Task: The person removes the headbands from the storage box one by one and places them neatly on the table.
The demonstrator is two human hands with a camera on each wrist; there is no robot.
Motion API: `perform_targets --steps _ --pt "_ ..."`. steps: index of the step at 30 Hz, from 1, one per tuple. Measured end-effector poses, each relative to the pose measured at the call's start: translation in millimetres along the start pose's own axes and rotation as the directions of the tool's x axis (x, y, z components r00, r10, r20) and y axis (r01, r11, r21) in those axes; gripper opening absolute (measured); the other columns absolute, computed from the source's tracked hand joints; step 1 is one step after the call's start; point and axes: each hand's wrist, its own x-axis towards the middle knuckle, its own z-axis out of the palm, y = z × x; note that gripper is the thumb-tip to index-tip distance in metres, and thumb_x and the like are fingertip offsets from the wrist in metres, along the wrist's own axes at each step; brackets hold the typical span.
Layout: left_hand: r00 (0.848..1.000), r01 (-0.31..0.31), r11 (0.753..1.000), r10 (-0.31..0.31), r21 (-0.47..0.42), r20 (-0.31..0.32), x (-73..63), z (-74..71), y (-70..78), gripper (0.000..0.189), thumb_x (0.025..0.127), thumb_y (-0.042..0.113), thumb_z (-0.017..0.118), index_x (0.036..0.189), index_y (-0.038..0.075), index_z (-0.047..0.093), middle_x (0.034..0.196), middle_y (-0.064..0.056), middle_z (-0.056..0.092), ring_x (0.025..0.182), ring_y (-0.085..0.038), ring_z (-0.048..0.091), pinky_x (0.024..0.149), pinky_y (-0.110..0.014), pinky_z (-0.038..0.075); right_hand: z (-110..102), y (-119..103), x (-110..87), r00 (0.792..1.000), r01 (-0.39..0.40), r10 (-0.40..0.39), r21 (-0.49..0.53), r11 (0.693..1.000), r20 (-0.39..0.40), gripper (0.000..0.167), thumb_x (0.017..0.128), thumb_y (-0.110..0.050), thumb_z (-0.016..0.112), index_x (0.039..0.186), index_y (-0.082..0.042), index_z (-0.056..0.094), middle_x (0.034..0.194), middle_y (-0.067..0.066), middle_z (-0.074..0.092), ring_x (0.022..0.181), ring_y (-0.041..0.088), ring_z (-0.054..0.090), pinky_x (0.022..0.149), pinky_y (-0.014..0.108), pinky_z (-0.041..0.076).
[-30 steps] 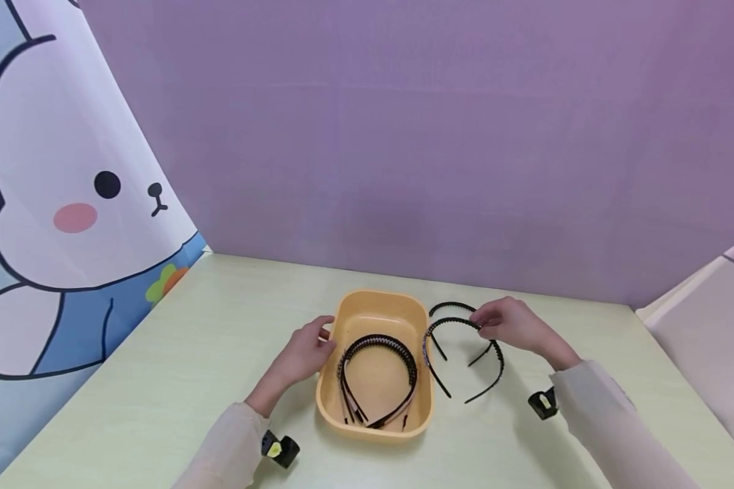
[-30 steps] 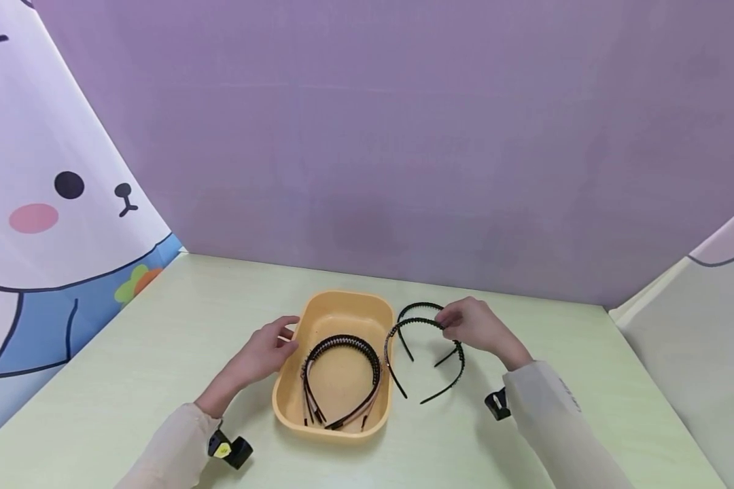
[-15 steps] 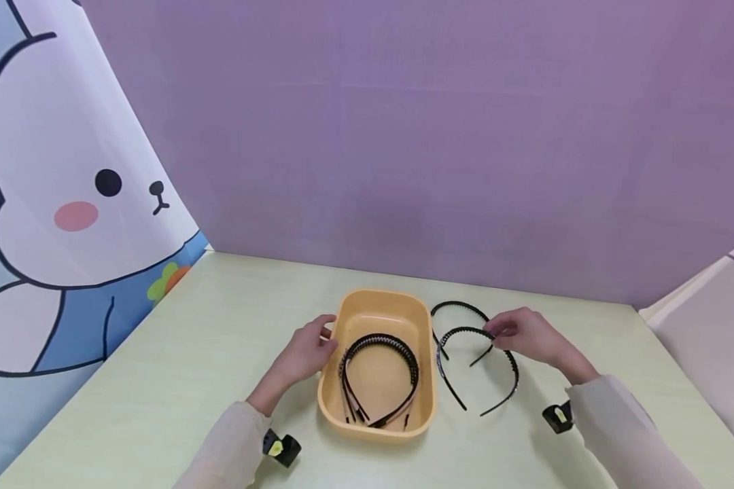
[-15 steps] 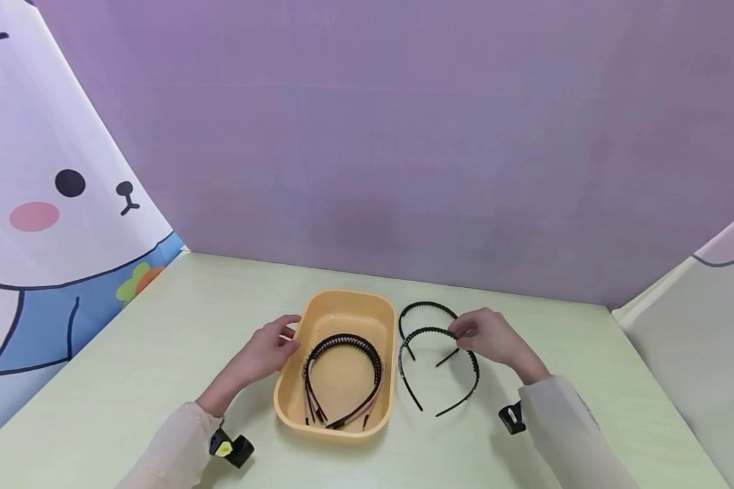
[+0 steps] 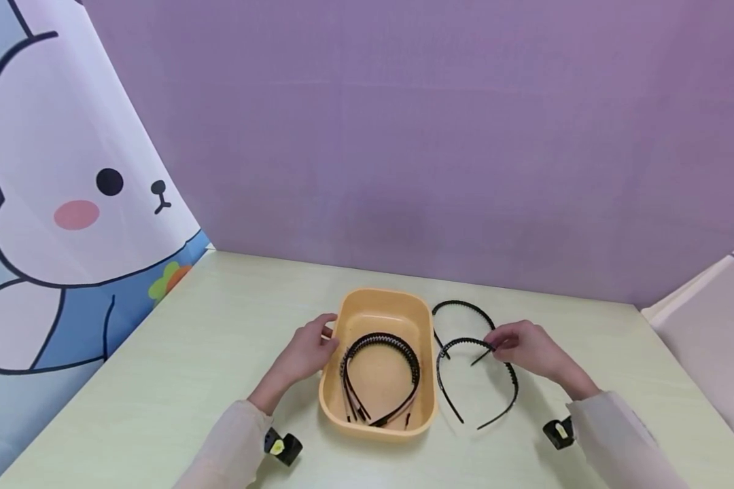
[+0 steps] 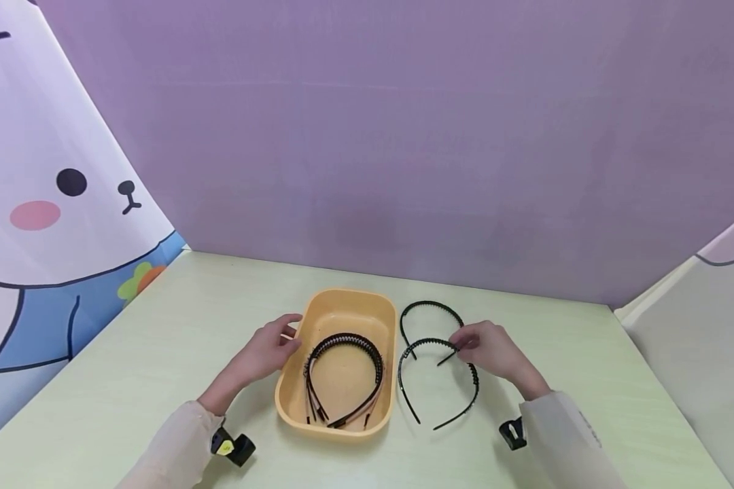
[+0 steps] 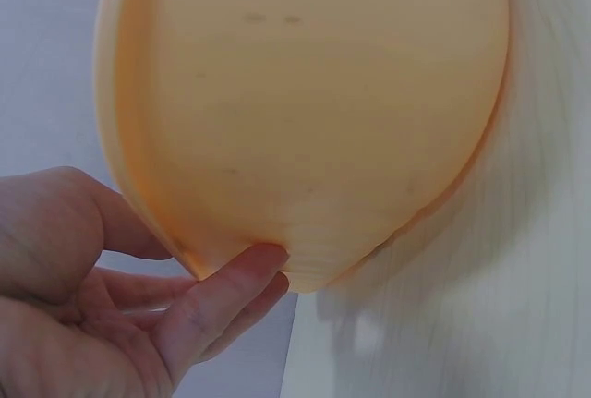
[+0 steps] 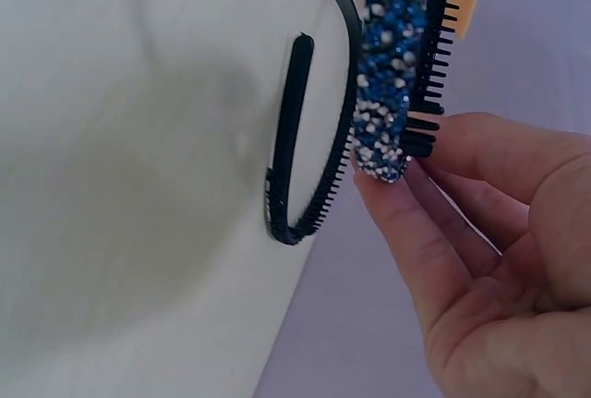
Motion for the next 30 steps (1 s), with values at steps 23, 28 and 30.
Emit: perform_targets --steps 23,28,30 --pt "1.0 0.0 1.0 0.0 0.005 -0.006 3.5 3.4 -3.3 0.047 0.093 0.004 0.053 0.138 -0.006 0.041 0.108 -0.022 0.062 0.092 -0.028 0.067 0.064 -0.031 0.058 32.0 14.2 -4.2 1.0 0.023 -0.023 0.016 1.0 0.014 0.021 0.078 0.001 0.069 0.098 0.002 0.07 0.091 0.01 0.071 0.079 0.009 0.063 0.064 0.02 0.053" --pt "1.0 0.005 1.0 -0.005 0.002 -0.012 4.8 4.2 -3.9 0.048 0.093 0.004 0.053 0.138 -0.006 0.041 0.108 -0.021 0.062 0.092 -0.028 0.067 0.064 -0.031 0.058 34.4 16.0 -3.4 1.0 0.027 -0.027 0.012 1.0 0.012 0.021 0.077 0.0 0.07 0.098 0.001 0.071 0.09 0.009 0.07 0.078 0.008 0.063 0.064 0.019 0.053" --pt "1.0 0.011 1.0 -0.011 0.001 -0.014 5.2 4.6 -4.4 0.048 0.093 0.004 0.054 0.138 -0.005 0.042 0.108 -0.021 0.062 0.092 -0.028 0.067 0.064 -0.031 0.058 35.4 16.8 -3.3 0.999 0.029 -0.029 0.018 0.999 0.016 0.021 0.077 -0.001 0.07 0.099 0.001 0.07 0.09 0.009 0.07 0.078 0.008 0.063 0.064 0.02 0.053"
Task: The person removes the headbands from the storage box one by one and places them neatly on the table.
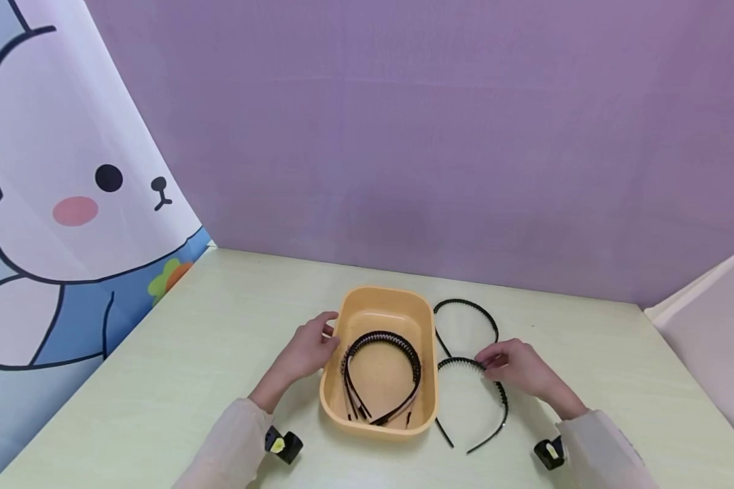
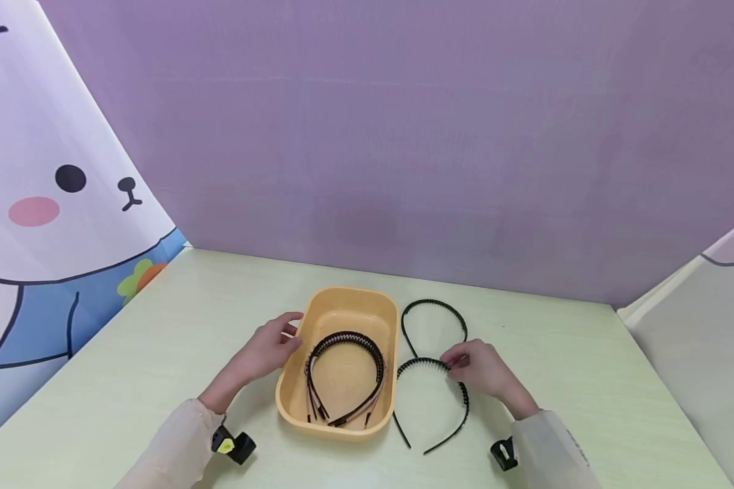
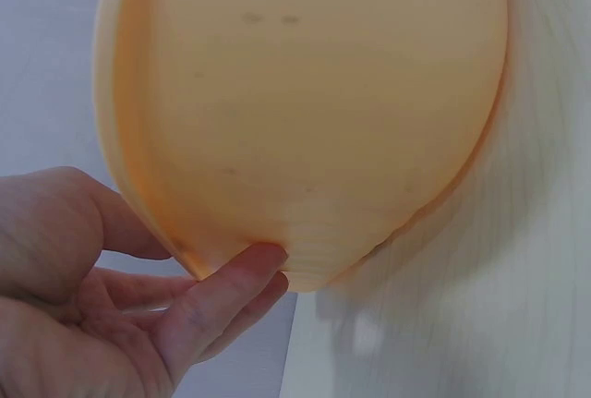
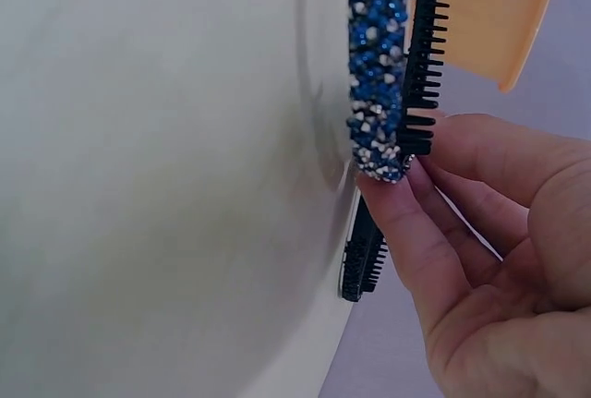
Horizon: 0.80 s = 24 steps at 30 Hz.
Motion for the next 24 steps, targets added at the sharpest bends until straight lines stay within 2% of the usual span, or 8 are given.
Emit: perform_targets --steps 5,12,24 --pt "1.0 -0.002 1.0 0.002 -0.001 0.0 0.3 0.8 -0.5 0.048 0.093 0.004 0.054 0.138 -0.005 0.042 0.107 -0.021 0.062 0.092 -0.028 0.067 0.064 -0.031 0.059 1.6 1.7 -0.6 1.0 -0.011 0.011 0.017 1.0 -0.001 0.022 0.077 -0.001 0.07 0.099 0.001 0.07 0.091 0.009 0.07 0.079 0.009 0.063 0.065 0.02 0.053" --pt "1.0 0.004 1.0 -0.004 0.01 0.003 1.3 -0.4 -1.4 0.048 0.093 0.005 0.055 0.138 -0.005 0.042 0.108 -0.021 0.062 0.092 -0.027 0.067 0.065 -0.031 0.058 5.4 1.2 -0.3 0.999 0.007 -0.007 -0.018 1.0 -0.036 0.019 0.077 -0.001 0.072 0.096 -0.001 0.071 0.089 0.008 0.07 0.077 0.009 0.063 0.064 0.02 0.053" --pt "1.0 0.001 1.0 -0.001 0.025 0.005 1.0 0.2 0.5 0.048 0.093 0.005 0.054 0.138 -0.005 0.042 0.109 -0.022 0.062 0.093 -0.028 0.066 0.067 -0.031 0.058 6.9 -0.4 -2.3 0.997 -0.043 0.041 -0.029 0.999 -0.068 0.015 0.077 0.001 0.07 0.092 -0.002 0.07 0.083 0.004 0.068 0.074 0.009 0.06 0.062 0.02 0.051"
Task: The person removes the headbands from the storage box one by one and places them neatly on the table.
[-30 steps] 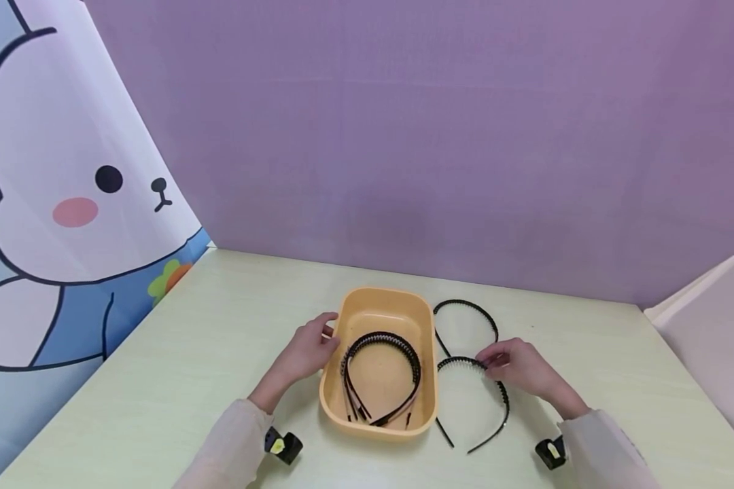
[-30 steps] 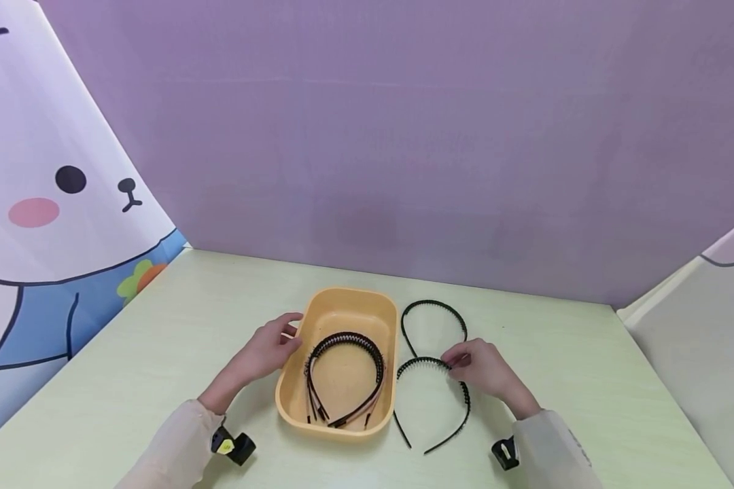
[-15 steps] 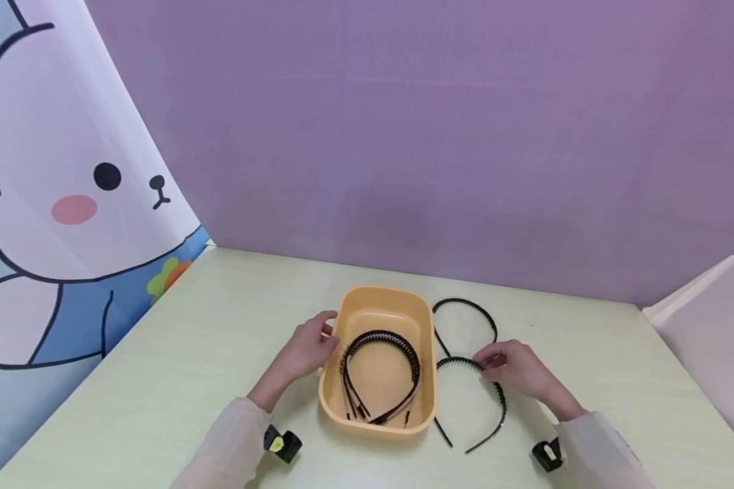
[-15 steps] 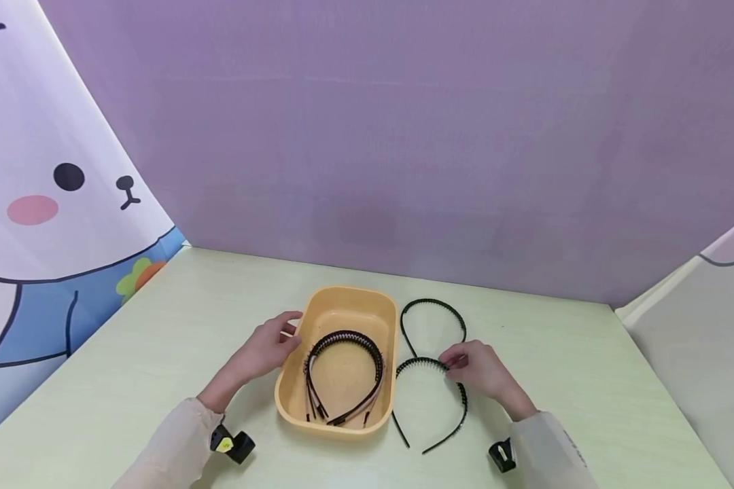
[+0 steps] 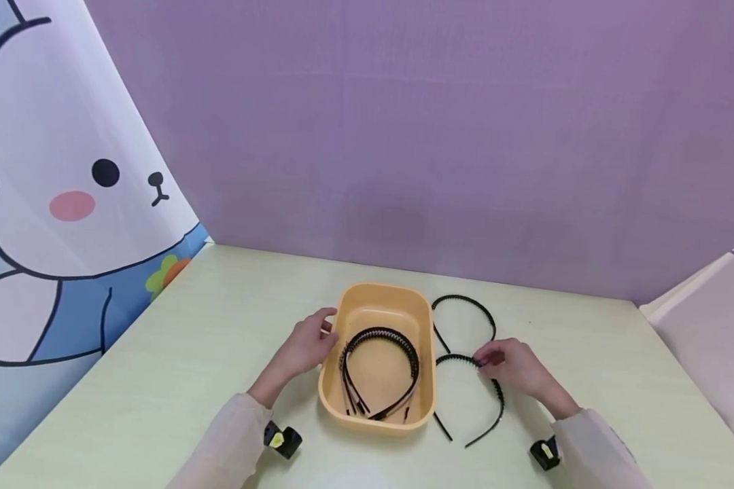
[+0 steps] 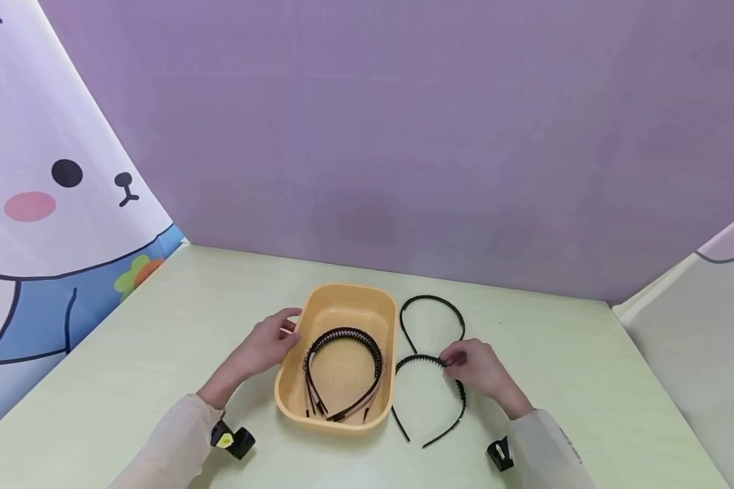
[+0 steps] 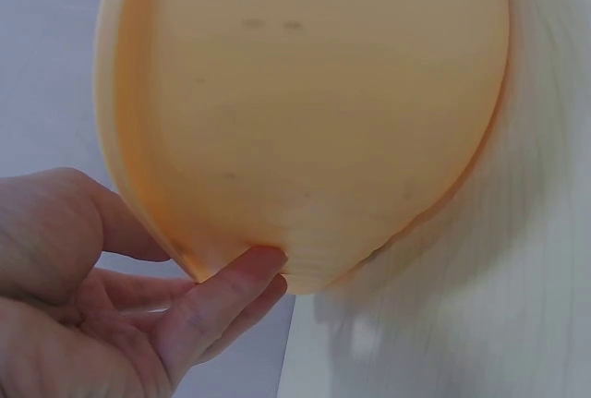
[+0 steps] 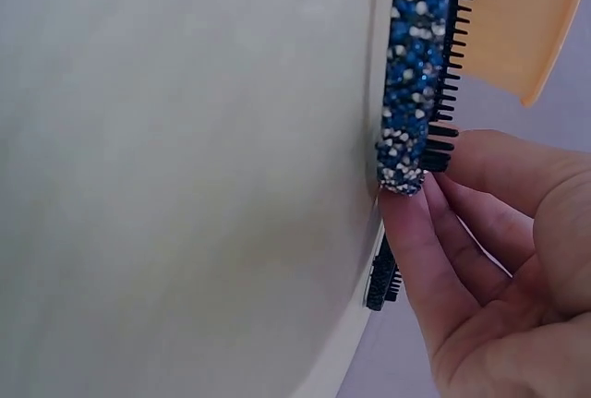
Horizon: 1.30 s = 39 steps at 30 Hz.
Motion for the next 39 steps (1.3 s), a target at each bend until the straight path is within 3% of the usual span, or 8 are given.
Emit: perform_targets --steps 5,30,39 --pt "1.0 -0.026 1.0 0.026 0.0 0.005 1.1 0.3 3.5 0.047 0.093 0.004 0.053 0.138 -0.006 0.041 0.109 -0.023 0.062 0.093 -0.029 0.066 0.067 -0.032 0.059 -2.4 0.4 -2.2 1.0 0.013 -0.013 -0.027 1.0 -0.017 0.015 0.077 0.0 0.072 0.092 -0.002 0.07 0.082 0.004 0.068 0.073 0.009 0.06 0.062 0.02 0.05" --pt "1.0 0.01 1.0 -0.01 -0.001 0.01 -2.0 -2.6 1.9 0.047 0.093 0.006 0.053 0.138 -0.005 0.042 0.11 -0.023 0.061 0.095 -0.03 0.066 0.065 -0.031 0.059 -4.0 -6.8 -0.9 1.0 0.028 -0.027 -0.054 0.998 0.009 0.013 0.077 -0.003 0.072 0.09 -0.005 0.07 0.082 0.002 0.068 0.071 0.011 0.06 0.059 0.021 0.049" --pt "1.0 0.015 1.0 -0.015 0.011 0.01 -2.2 -3.1 3.1 0.047 0.093 0.006 0.053 0.138 -0.005 0.042 0.11 -0.023 0.061 0.096 -0.03 0.066 0.067 -0.032 0.059 -11.3 -9.3 5.6 0.996 0.091 -0.09 -0.078 0.993 0.015 0.011 0.082 -0.004 0.068 0.092 -0.002 0.069 0.083 0.003 0.069 0.071 0.007 0.06 0.059 0.02 0.049"
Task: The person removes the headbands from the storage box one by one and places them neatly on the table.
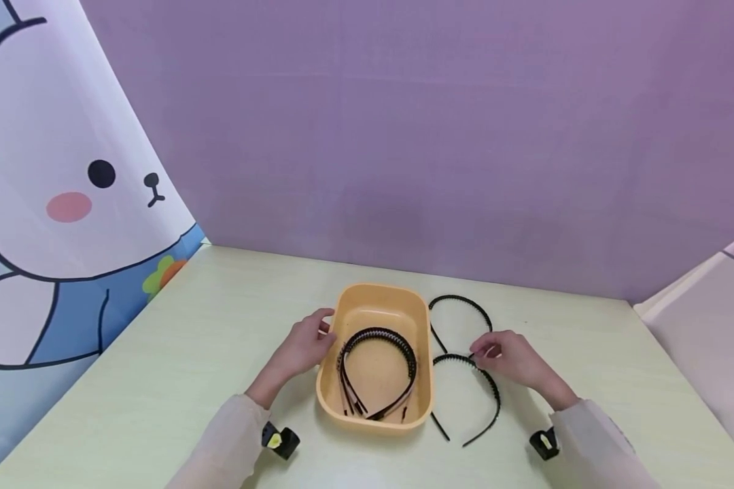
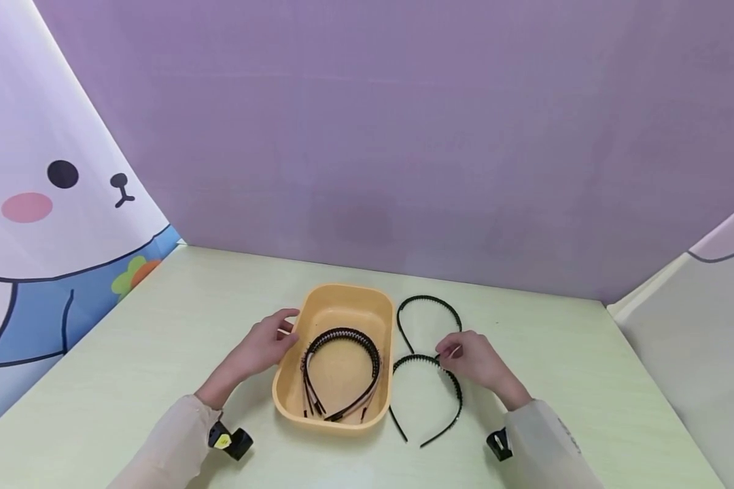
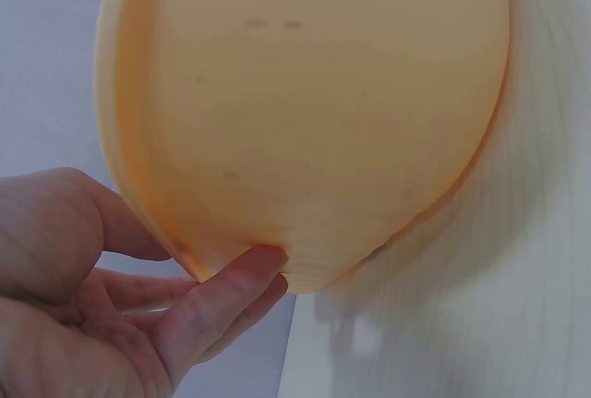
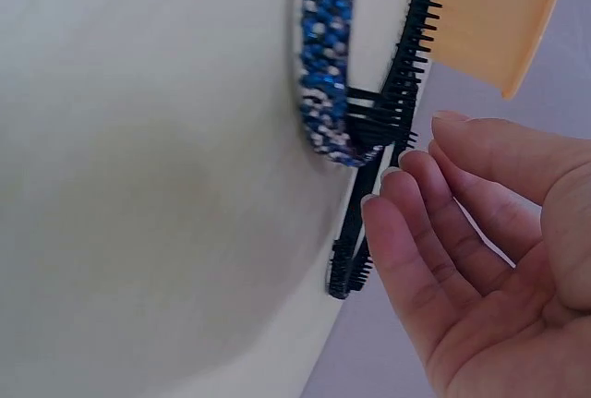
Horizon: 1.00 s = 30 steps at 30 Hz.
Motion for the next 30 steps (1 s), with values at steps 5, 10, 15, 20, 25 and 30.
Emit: perform_targets --steps 5,10,15,20,25,30 --pt "1.0 0.004 1.0 -0.004 0.0 -0.001 -0.7 -0.6 0.5 0.047 0.094 0.006 0.053 0.138 -0.005 0.042 0.111 -0.023 0.061 0.096 -0.03 0.066 0.068 -0.033 0.059 -4.6 -4.1 4.7 1.0 0.015 -0.015 -0.023 1.0 -0.001 0.015 0.081 -0.002 0.069 0.095 0.0 0.069 0.083 0.003 0.069 0.072 0.009 0.061 0.06 0.02 0.049" --pt "1.0 -0.001 1.0 0.001 0.008 -0.006 -0.4 0.0 -0.2 0.046 0.094 0.006 0.053 0.137 -0.005 0.042 0.111 -0.023 0.061 0.096 -0.03 0.066 0.068 -0.033 0.059 -6.8 -9.1 11.0 1.0 0.015 -0.015 -0.032 0.999 -0.004 0.017 0.079 -0.001 0.069 0.096 0.001 0.069 0.083 0.004 0.069 0.073 0.009 0.061 0.061 0.021 0.049" --pt "1.0 0.001 1.0 -0.001 -0.001 -0.005 0.0 0.8 -0.5 0.047 0.094 0.007 0.054 0.138 -0.004 0.042 0.111 -0.023 0.061 0.094 -0.029 0.066 0.066 -0.031 0.058 -7.7 -15.6 16.4 1.0 0.021 -0.022 -0.023 1.0 -0.015 0.017 0.079 -0.002 0.069 0.096 0.002 0.069 0.085 0.006 0.07 0.073 0.011 0.063 0.061 0.02 0.05" --pt "1.0 0.002 1.0 -0.002 -0.001 0.005 0.3 1.4 -1.7 0.047 0.094 0.006 0.053 0.139 -0.005 0.041 0.111 -0.023 0.061 0.091 -0.028 0.066 0.064 -0.03 0.058 -7.0 -21.7 22.4 1.0 0.018 -0.018 -0.012 1.0 -0.013 0.016 0.081 -0.001 0.068 0.097 0.003 0.069 0.084 0.007 0.07 0.071 0.012 0.064 0.06 0.021 0.05" --pt "1.0 -0.003 1.0 0.003 0.006 0.004 1.7 1.3 -2.7 0.048 0.094 0.007 0.053 0.139 -0.005 0.041 0.11 -0.023 0.061 0.092 -0.028 0.066 0.066 -0.032 0.058 -8.1 -30.3 32.7 0.999 0.029 -0.029 -0.026 0.999 -0.018 0.018 0.081 -0.002 0.067 0.098 0.003 0.069 0.086 0.009 0.07 0.074 0.014 0.064 0.06 0.023 0.051" --pt "1.0 -0.006 1.0 0.006 0.01 0.005 4.0 1.5 -3.5 0.049 0.094 0.008 0.054 0.139 -0.005 0.04 0.111 -0.022 0.061 0.094 -0.029 0.066 0.069 -0.033 0.059 -8.8 -40.1 42.4 0.999 0.042 -0.043 -0.028 0.999 -0.025 0.017 0.082 -0.003 0.067 0.098 0.0 0.07 0.09 0.011 0.071 0.078 0.016 0.065 0.063 0.024 0.052"
